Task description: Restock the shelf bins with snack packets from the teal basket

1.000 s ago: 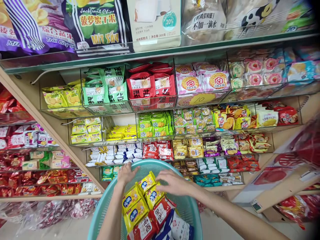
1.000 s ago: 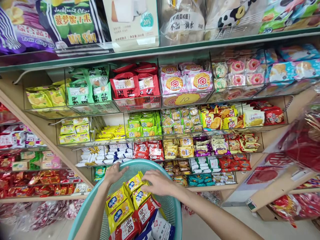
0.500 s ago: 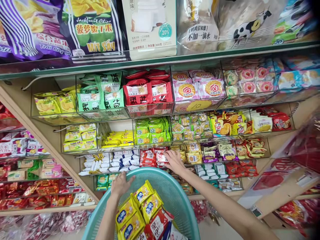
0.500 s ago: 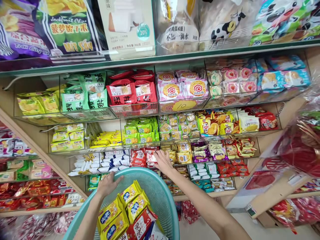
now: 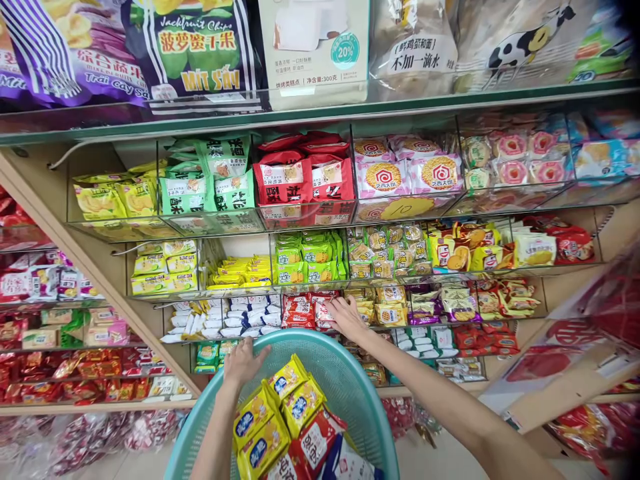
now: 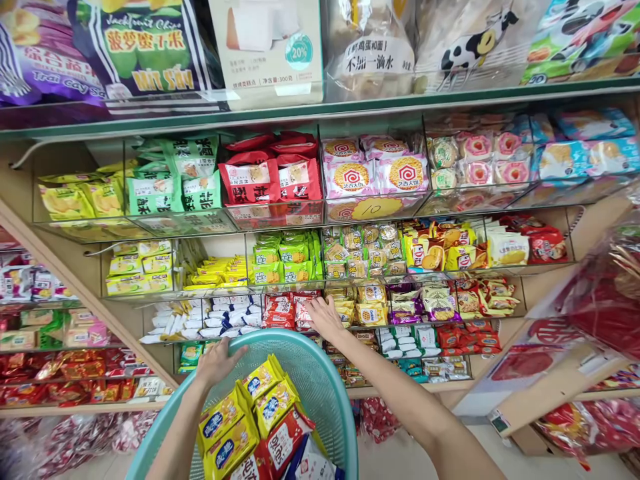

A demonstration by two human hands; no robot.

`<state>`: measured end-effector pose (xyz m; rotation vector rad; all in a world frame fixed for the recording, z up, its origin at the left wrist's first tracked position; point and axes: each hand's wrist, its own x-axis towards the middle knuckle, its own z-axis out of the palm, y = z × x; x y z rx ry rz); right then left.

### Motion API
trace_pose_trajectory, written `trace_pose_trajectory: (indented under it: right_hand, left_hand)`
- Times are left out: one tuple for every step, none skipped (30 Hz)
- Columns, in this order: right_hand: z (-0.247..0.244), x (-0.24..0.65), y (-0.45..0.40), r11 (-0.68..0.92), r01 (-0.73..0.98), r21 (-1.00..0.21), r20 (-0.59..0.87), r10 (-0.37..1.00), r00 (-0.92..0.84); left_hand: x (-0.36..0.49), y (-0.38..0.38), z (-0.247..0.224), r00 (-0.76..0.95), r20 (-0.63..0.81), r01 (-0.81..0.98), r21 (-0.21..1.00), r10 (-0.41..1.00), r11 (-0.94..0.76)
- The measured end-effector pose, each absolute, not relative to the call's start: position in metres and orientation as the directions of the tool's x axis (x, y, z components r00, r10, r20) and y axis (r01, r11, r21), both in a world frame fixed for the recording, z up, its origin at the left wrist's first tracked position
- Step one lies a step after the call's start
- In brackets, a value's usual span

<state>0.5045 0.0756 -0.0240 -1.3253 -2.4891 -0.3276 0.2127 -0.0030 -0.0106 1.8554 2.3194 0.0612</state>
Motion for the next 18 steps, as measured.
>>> trace_pose_trajectory:
  right_hand:
    - [-0.023, 0.504, 0.076, 0.548, 0.834, 0.067, 0.362, 0.765, -0.532]
    - [-0.023, 0.504, 0.076, 0.548, 0.833, 0.075, 0.358, 0.765, -0.536]
    - [-0.022, 0.504, 0.076, 0.548, 0.833, 0.083, 0.354, 0.765, -0.538]
    - [-0.021, 0.503, 0.075, 0.547, 0.833, 0.088, 0.353, 0.765, -0.539]
    - [-0.021, 0.503, 0.075, 0.545, 0.834, 0.088, 0.354, 0.765, -0.538]
    - [-0.02, 0.503, 0.074, 0.543, 0.835, 0.086, 0.356, 0.766, -0.535]
    - [-0.019, 0.502, 0.072, 0.541, 0.837, 0.08, 0.36, 0.768, -0.53]
    - [-0.017, 0.502, 0.07, 0.539, 0.839, 0.073, 0.364, 0.769, -0.525]
    - [-0.016, 0.501, 0.068, 0.537, 0.841, 0.066, 0.368, 0.77, -0.521]
    - [-0.014, 0.501, 0.066, 0.534, 0.843, 0.06, 0.371, 0.772, -0.516]
    - [-0.012, 0.501, 0.064, 0.532, 0.845, 0.055, 0.373, 0.774, -0.512]
    - [-0.01, 0.501, 0.063, 0.53, 0.846, 0.052, 0.374, 0.775, -0.509]
    - [-0.007, 0.501, 0.061, 0.529, 0.847, 0.051, 0.373, 0.777, -0.507]
    - [-0.005, 0.502, 0.06, 0.527, 0.848, 0.051, 0.372, 0.778, -0.506]
    - [-0.003, 0.503, 0.058, 0.526, 0.849, 0.051, 0.371, 0.779, -0.505]
    - [-0.001, 0.504, 0.057, 0.525, 0.849, 0.052, 0.37, 0.78, -0.505]
    - [0.0, 0.506, 0.056, 0.525, 0.849, 0.054, 0.37, 0.779, -0.506]
    - [0.002, 0.507, 0.054, 0.525, 0.849, 0.056, 0.37, 0.779, -0.506]
  left_hand:
    - [0.212, -0.003, -0.011, -0.212, -0.106, 0.964, 0.14, 0.971, 0.226]
    - [0.212, -0.003, -0.011, -0.212, -0.106, 0.964, 0.142, 0.972, 0.225]
    - [0.212, -0.003, -0.011, -0.212, -0.106, 0.964, 0.143, 0.972, 0.226]
    - [0.212, -0.003, -0.011, -0.212, -0.106, 0.963, 0.144, 0.971, 0.226]
    - [0.212, -0.004, -0.01, -0.213, -0.107, 0.963, 0.145, 0.971, 0.228]
    - [0.212, -0.004, -0.009, -0.214, -0.11, 0.962, 0.146, 0.971, 0.229]
    - [0.213, -0.005, -0.008, -0.215, -0.112, 0.962, 0.148, 0.97, 0.23]
    - [0.213, -0.006, -0.007, -0.214, -0.113, 0.961, 0.151, 0.97, 0.23]
    - [0.213, -0.006, -0.007, -0.213, -0.114, 0.961, 0.153, 0.97, 0.229]
    - [0.213, -0.006, -0.006, -0.211, -0.115, 0.961, 0.155, 0.971, 0.228]
    - [0.213, -0.007, -0.006, -0.211, -0.115, 0.961, 0.155, 0.971, 0.227]
    - [0.213, -0.006, -0.007, -0.209, -0.115, 0.962, 0.156, 0.971, 0.226]
    - [0.213, -0.006, -0.007, -0.207, -0.114, 0.962, 0.158, 0.972, 0.224]
    - [0.213, -0.006, -0.008, -0.204, -0.113, 0.962, 0.159, 0.972, 0.22]
    - [0.213, -0.005, -0.008, -0.2, -0.111, 0.963, 0.159, 0.973, 0.216]
    - [0.212, -0.005, -0.009, -0.197, -0.109, 0.964, 0.159, 0.974, 0.212]
    - [0.212, -0.004, -0.009, -0.195, -0.11, 0.965, 0.157, 0.975, 0.211]
    - [0.213, -0.004, -0.008, -0.194, -0.112, 0.966, 0.154, 0.975, 0.21]
